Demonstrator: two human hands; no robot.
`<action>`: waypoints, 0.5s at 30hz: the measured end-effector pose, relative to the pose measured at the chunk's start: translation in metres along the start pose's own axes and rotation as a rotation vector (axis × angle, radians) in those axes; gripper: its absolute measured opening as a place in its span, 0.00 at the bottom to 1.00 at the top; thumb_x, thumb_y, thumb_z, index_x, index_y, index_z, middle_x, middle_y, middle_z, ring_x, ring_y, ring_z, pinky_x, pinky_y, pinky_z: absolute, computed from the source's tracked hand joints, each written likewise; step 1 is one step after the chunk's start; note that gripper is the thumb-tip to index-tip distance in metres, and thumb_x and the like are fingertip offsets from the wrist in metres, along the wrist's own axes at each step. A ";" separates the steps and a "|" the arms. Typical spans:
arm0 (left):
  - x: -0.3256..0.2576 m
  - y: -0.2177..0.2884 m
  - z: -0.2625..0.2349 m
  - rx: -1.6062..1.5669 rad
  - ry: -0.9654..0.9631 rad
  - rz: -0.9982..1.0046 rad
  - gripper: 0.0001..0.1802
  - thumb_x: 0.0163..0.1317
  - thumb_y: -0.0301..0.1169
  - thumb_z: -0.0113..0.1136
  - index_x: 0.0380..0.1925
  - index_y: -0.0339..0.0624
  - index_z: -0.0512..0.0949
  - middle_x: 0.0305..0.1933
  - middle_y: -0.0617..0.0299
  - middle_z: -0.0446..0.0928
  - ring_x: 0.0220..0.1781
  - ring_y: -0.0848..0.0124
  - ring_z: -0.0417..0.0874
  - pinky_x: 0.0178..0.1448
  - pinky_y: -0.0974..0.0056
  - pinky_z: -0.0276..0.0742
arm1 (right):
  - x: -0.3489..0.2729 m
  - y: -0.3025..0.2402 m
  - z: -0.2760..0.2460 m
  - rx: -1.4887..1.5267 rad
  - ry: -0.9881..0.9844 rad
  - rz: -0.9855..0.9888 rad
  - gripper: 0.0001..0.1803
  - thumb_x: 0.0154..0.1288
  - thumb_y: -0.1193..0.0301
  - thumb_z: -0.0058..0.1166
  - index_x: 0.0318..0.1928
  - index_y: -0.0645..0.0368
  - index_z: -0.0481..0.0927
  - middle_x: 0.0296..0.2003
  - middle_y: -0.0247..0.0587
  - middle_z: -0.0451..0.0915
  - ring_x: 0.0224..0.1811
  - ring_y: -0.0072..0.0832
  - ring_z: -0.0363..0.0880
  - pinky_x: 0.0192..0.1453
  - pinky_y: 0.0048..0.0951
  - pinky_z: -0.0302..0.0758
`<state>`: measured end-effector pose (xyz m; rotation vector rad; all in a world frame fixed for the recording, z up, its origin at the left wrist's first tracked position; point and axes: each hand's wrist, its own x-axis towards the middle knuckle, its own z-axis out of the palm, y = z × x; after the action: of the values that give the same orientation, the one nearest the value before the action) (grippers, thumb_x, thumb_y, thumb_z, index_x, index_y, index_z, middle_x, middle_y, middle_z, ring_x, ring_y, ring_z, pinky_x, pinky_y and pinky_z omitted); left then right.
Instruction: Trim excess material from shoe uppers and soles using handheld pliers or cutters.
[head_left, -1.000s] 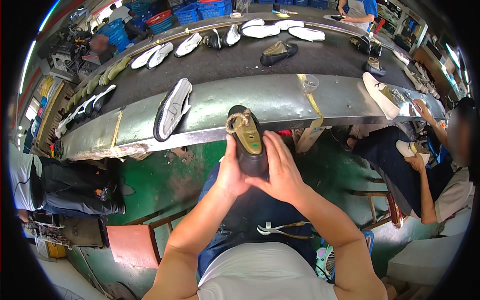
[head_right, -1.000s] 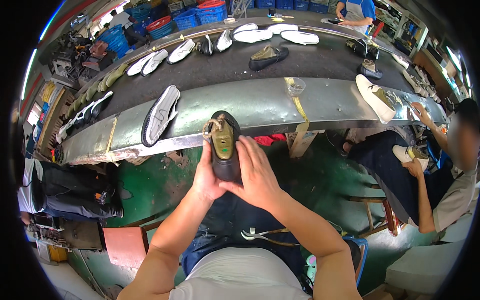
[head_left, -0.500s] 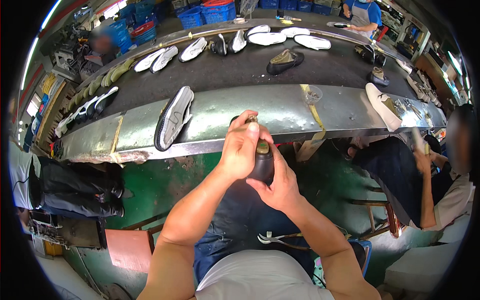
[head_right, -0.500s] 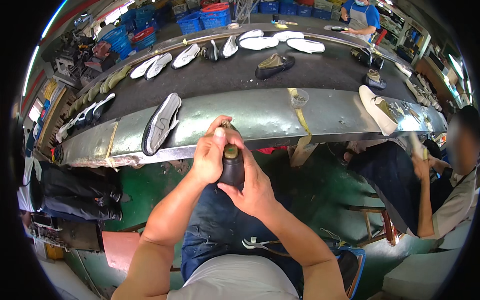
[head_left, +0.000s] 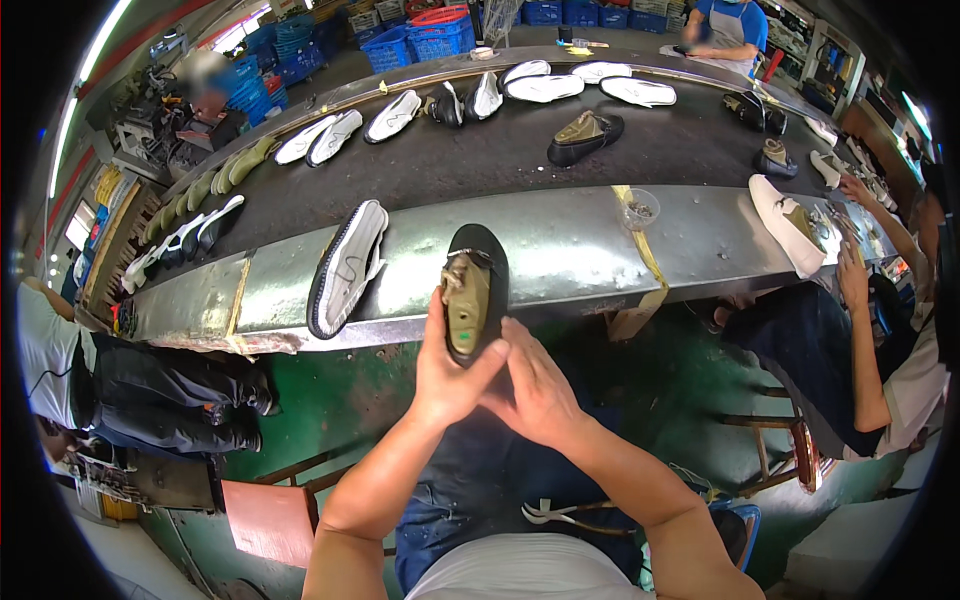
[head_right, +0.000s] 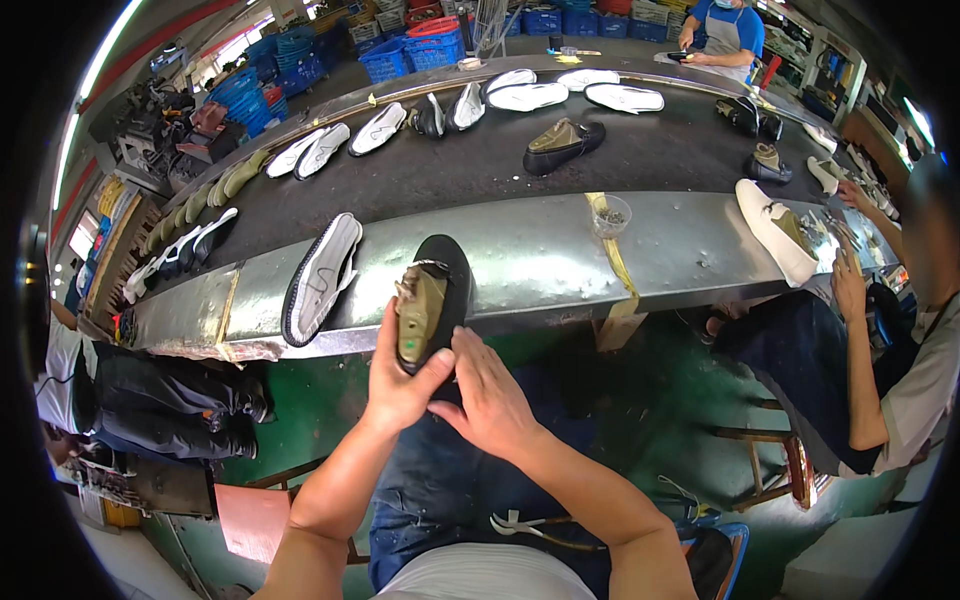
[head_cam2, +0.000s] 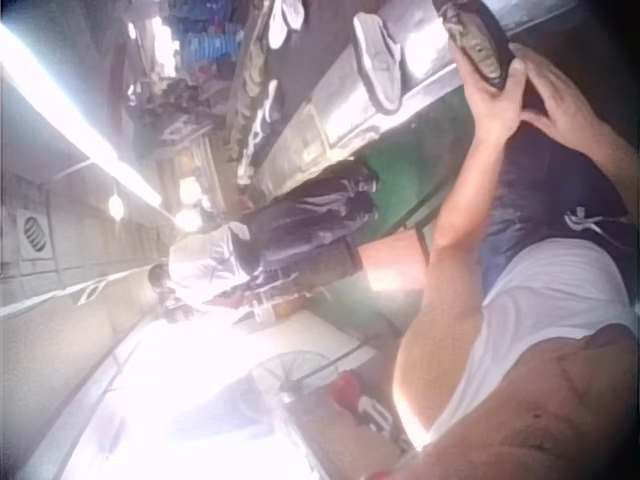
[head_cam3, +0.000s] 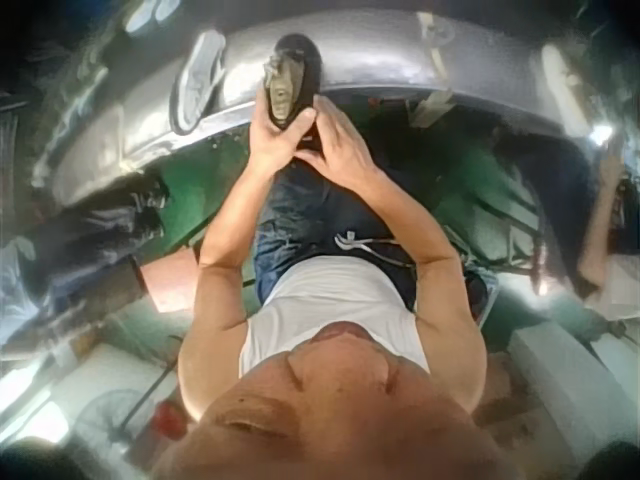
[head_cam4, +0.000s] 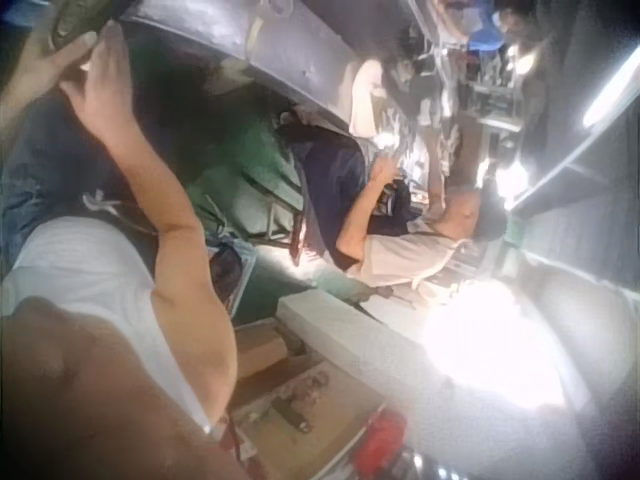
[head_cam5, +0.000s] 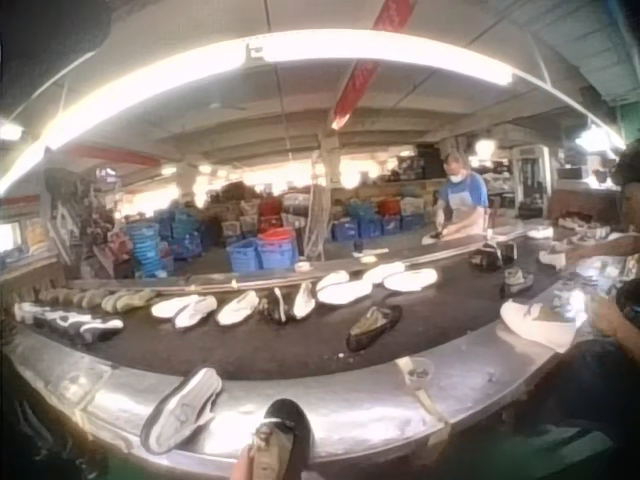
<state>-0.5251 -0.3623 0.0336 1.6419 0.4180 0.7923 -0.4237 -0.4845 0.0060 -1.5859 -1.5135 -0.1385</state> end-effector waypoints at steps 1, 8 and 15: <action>0.015 0.004 0.001 -0.149 0.022 -0.024 0.49 0.62 0.29 0.69 0.75 0.33 0.49 0.67 0.51 0.70 0.65 0.66 0.74 0.68 0.61 0.71 | -0.003 0.005 -0.005 0.001 0.000 -0.001 0.46 0.57 0.63 0.70 0.68 0.76 0.60 0.64 0.69 0.68 0.68 0.60 0.69 0.71 0.51 0.68; 0.193 -0.019 0.027 -0.398 0.178 -0.041 0.38 0.64 0.32 0.68 0.69 0.30 0.62 0.57 0.56 0.78 0.54 0.72 0.80 0.59 0.65 0.76 | -0.110 0.046 -0.035 -0.005 -0.257 0.353 0.26 0.59 0.58 0.69 0.50 0.63 0.78 0.44 0.49 0.81 0.48 0.47 0.80 0.54 0.43 0.77; 0.354 -0.099 0.048 0.587 0.002 0.075 0.52 0.63 0.55 0.66 0.71 0.22 0.58 0.68 0.38 0.72 0.67 0.57 0.76 0.70 0.60 0.69 | -0.188 0.018 -0.058 0.037 -0.463 0.620 0.23 0.56 0.55 0.71 0.41 0.60 0.82 0.32 0.42 0.82 0.36 0.40 0.83 0.39 0.37 0.80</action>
<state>-0.2277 -0.1401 0.0301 2.2112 0.6344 0.7681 -0.4257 -0.6579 -0.0878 -2.0727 -1.2603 0.6380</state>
